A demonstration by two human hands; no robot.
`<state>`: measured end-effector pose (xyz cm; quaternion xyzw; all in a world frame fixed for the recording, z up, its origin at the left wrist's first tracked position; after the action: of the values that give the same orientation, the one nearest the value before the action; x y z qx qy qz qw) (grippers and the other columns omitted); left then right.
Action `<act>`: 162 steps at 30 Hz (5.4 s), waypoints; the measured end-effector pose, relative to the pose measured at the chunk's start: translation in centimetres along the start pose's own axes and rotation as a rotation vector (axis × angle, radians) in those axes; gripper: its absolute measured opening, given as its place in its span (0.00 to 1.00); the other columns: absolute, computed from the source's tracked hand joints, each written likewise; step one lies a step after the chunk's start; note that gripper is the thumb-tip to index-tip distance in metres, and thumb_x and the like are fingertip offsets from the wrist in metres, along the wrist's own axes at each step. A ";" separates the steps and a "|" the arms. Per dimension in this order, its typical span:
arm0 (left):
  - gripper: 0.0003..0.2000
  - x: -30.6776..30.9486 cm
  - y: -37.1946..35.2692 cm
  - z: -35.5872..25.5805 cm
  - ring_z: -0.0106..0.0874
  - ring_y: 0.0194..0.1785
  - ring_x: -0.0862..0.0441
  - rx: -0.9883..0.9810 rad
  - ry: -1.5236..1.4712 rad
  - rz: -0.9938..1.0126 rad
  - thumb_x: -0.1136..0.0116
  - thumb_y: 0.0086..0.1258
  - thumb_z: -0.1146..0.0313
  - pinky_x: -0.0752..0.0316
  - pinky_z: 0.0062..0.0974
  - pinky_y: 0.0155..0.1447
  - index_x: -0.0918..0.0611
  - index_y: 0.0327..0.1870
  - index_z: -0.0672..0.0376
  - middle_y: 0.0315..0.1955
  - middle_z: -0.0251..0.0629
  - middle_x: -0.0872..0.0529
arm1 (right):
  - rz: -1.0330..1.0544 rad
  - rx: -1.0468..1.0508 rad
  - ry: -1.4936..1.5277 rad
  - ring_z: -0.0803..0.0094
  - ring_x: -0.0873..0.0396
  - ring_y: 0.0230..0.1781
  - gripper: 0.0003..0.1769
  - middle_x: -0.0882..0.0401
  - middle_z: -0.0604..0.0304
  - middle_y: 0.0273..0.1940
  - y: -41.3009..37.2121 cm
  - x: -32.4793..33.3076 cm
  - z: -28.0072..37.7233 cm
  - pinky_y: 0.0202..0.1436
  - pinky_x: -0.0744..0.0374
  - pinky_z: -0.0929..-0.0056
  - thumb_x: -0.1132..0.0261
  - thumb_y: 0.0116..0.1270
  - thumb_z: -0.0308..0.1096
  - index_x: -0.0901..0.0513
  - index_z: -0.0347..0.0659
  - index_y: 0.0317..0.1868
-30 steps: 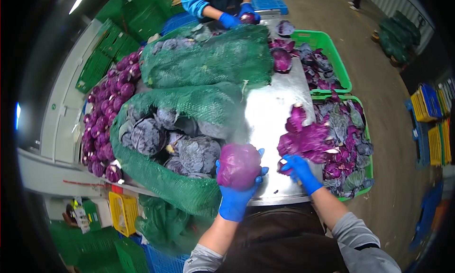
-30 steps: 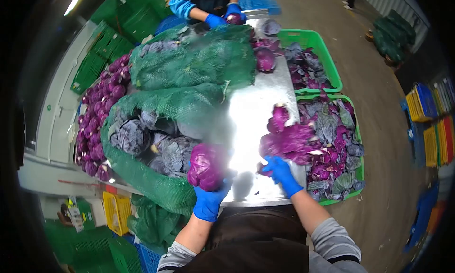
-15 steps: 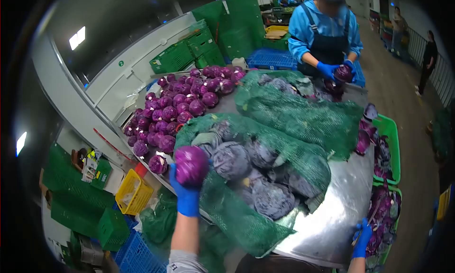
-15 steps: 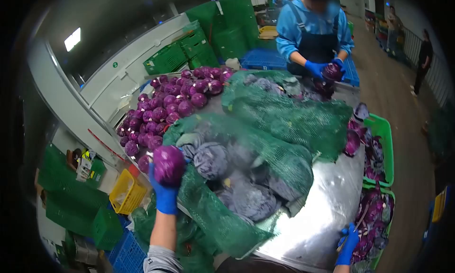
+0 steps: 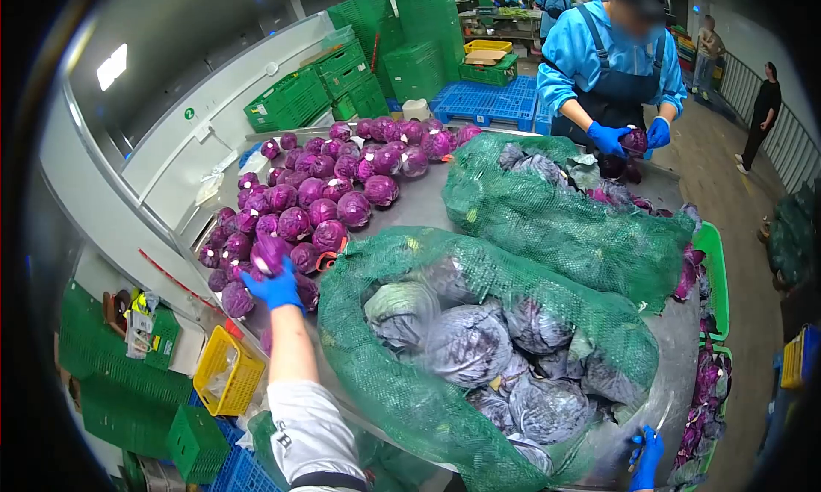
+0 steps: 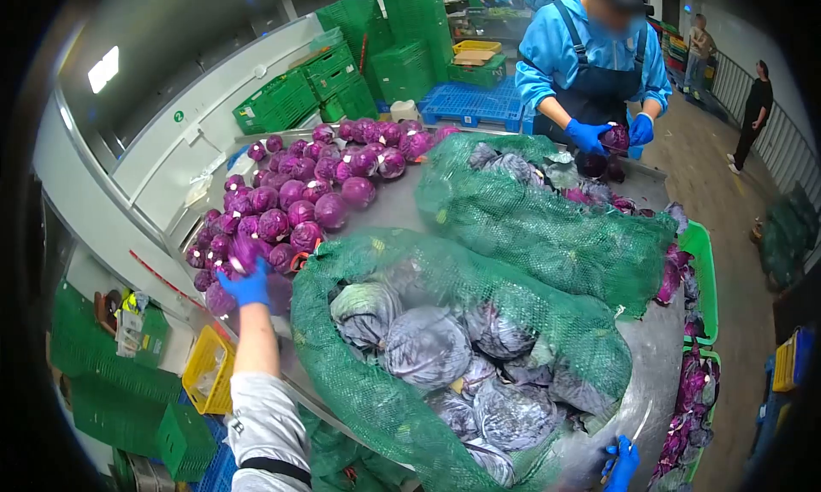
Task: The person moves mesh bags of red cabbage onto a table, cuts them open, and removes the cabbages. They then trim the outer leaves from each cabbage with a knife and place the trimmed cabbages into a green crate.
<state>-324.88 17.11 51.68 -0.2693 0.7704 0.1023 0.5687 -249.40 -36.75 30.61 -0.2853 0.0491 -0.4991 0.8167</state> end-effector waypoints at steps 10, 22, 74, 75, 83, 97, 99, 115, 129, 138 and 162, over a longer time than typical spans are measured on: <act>0.27 -3.2 0.1 2.0 0.48 0.58 0.24 0.109 0.394 0.379 0.52 0.71 0.48 0.29 0.47 0.62 0.27 0.57 0.66 0.55 0.48 0.22 | 0.094 -0.002 -0.041 0.76 0.39 0.05 0.13 0.22 0.59 0.24 -2.7 -4.6 1.8 0.06 0.40 0.74 0.40 0.68 0.40 0.22 0.41 0.47; 0.29 -4.5 -21.9 6.3 0.44 0.62 0.26 0.460 0.796 0.734 0.62 0.75 0.48 0.30 0.37 0.64 0.33 0.65 0.65 0.62 0.53 0.29 | 0.129 0.277 -0.009 0.83 0.27 0.22 0.12 0.20 0.65 0.32 -7.5 -2.5 7.6 0.21 0.31 0.83 0.38 0.67 0.34 0.21 0.44 0.49; 0.42 5.3 -70.0 34.9 0.47 0.69 0.39 0.184 1.470 1.603 0.30 0.54 0.58 0.42 0.38 0.71 0.38 0.68 0.63 0.67 0.54 0.38 | 0.898 0.735 -0.178 0.68 0.27 0.60 0.33 0.29 0.55 0.62 -3.4 3.1 13.6 0.58 0.26 0.71 0.30 0.60 0.39 0.30 0.49 0.65; 0.40 5.8 -70.0 36.3 0.46 0.70 0.40 0.222 1.492 1.639 0.30 0.54 0.58 0.43 0.38 0.71 0.37 0.68 0.60 0.66 0.53 0.38 | 0.801 0.704 0.013 0.72 0.22 0.48 0.30 0.22 0.58 0.53 -2.7 3.2 13.7 0.51 0.23 0.72 0.31 0.60 0.38 0.29 0.47 0.63; 0.42 6.8 -68.3 39.4 0.45 0.68 0.39 0.629 1.444 1.622 0.28 0.50 0.59 0.44 0.38 0.71 0.35 0.68 0.58 0.64 0.50 0.36 | -0.011 0.821 -0.447 0.60 0.20 0.36 0.14 0.21 0.53 0.39 -4.1 10.4 10.2 0.37 0.22 0.68 0.40 0.65 0.31 0.26 0.38 0.51; 0.40 5.6 -71.9 40.1 0.46 0.61 0.32 0.251 1.628 1.721 0.27 0.47 0.59 0.36 0.38 0.65 0.31 0.64 0.58 0.57 0.51 0.33 | 0.273 0.553 -0.547 0.45 0.20 0.29 0.09 0.23 0.39 0.27 -6.7 7.7 6.5 0.27 0.27 0.57 0.43 0.68 0.31 0.32 0.34 0.41; 0.41 5.7 -71.8 40.4 0.46 0.60 0.32 0.188 1.677 1.741 0.27 0.46 0.58 0.35 0.39 0.65 0.31 0.64 0.58 0.57 0.53 0.33 | 0.323 0.301 -0.509 0.50 0.25 0.28 0.08 0.27 0.45 0.35 -4.8 7.2 4.0 0.32 0.26 0.55 0.45 0.66 0.32 0.27 0.34 0.37; 0.43 6.3 -72.2 41.4 0.54 0.57 0.29 0.207 1.744 1.705 0.30 0.47 0.45 0.30 0.44 0.59 0.31 0.64 0.58 0.56 0.62 0.31 | 0.429 0.570 -0.945 0.49 0.21 0.36 0.11 0.21 0.43 0.34 -2.9 7.4 6.7 0.42 0.24 0.55 0.49 0.64 0.33 0.25 0.33 0.40; 0.40 7.8 -70.6 37.7 0.45 0.56 0.27 0.293 1.253 1.550 0.27 0.49 0.56 0.33 0.36 0.63 0.32 0.63 0.61 0.53 0.51 0.29 | 0.435 0.088 -0.212 0.61 0.20 0.30 0.35 0.19 0.50 0.34 -2.1 7.6 1.9 0.35 0.21 0.67 0.41 0.62 0.32 0.40 0.48 0.70; 0.43 10.9 -70.5 38.3 0.39 0.60 0.31 0.584 1.384 1.505 0.24 0.46 0.59 0.35 0.34 0.65 0.35 0.63 0.65 0.56 0.45 0.30 | 0.045 0.355 -0.196 0.49 0.20 0.37 0.25 0.19 0.44 0.38 0.3 13.0 2.3 0.39 0.23 0.59 0.39 0.57 0.33 0.27 0.41 0.57; 0.53 9.8 -72.4 37.7 0.49 0.62 0.33 0.357 1.537 1.626 0.26 0.43 0.47 0.32 0.38 0.62 0.43 0.64 0.73 0.59 0.59 0.35 | 0.396 0.729 -0.795 0.49 0.18 0.32 0.35 0.25 0.43 0.52 -5.8 5.9 10.7 0.34 0.20 0.58 0.44 0.67 0.55 0.40 0.47 0.69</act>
<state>-257.50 -28.69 40.80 0.4048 0.8658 0.1376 -0.2599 -247.11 -39.27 43.70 -0.1362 -0.3846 -0.1759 0.8959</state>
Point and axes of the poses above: each hand's wrist, its own y-axis towards the middle knuckle, its own x-axis out of the back of the hand, z = x × y, the point moved 6 cm from there along y, towards the middle knuckle
